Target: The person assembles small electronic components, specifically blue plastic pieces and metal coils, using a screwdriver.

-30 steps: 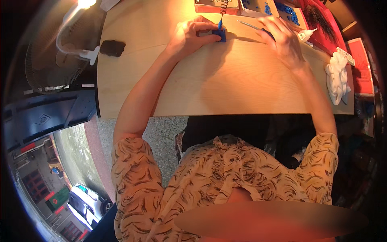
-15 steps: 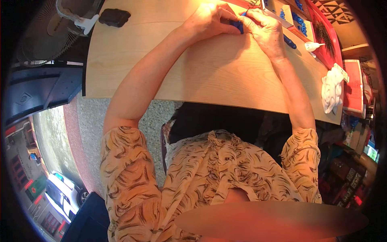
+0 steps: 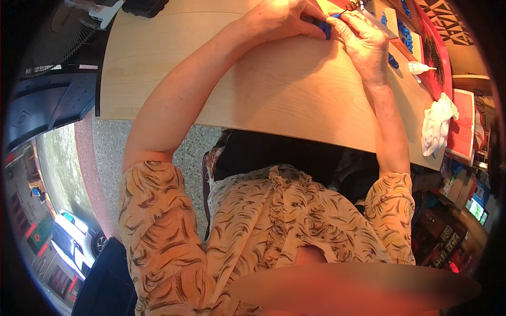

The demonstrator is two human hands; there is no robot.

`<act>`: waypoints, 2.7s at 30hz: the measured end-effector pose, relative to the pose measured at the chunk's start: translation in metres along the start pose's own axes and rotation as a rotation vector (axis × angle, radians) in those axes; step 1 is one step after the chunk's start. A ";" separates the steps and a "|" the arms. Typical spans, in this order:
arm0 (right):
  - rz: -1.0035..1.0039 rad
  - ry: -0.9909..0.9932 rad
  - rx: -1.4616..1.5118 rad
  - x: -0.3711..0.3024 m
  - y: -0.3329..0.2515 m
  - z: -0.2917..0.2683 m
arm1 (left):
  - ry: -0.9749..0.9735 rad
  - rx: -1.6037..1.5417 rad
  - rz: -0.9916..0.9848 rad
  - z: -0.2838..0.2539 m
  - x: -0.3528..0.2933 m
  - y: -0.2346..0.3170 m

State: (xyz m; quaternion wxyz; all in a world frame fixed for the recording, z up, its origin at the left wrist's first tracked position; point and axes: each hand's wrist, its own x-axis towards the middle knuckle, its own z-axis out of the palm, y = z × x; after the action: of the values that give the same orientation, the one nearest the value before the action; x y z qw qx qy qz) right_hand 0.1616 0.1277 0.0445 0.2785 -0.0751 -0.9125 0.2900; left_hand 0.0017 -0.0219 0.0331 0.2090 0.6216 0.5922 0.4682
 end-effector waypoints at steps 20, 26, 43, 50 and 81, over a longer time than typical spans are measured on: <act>-0.086 0.082 0.012 0.001 -0.006 0.007 | 0.114 0.069 0.020 0.008 -0.004 -0.009; -0.068 0.108 0.023 0.000 -0.007 0.010 | 0.102 0.213 0.020 0.005 -0.004 -0.014; 0.163 -0.005 0.217 -0.007 0.022 -0.005 | 0.297 -0.248 -0.320 -0.015 -0.016 -0.030; -0.077 -0.020 -0.006 -0.011 0.020 0.000 | 0.249 -0.258 -0.269 -0.001 -0.008 -0.028; -0.017 -0.211 0.164 -0.002 0.046 -0.005 | 0.508 0.144 -0.248 -0.015 -0.015 -0.034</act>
State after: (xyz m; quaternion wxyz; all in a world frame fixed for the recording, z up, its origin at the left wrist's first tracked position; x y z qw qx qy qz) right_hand 0.1648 0.1676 0.0206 0.1886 -0.0134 -0.9105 0.3676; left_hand -0.0273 -0.0332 0.0074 0.0651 0.4205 0.7288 0.5364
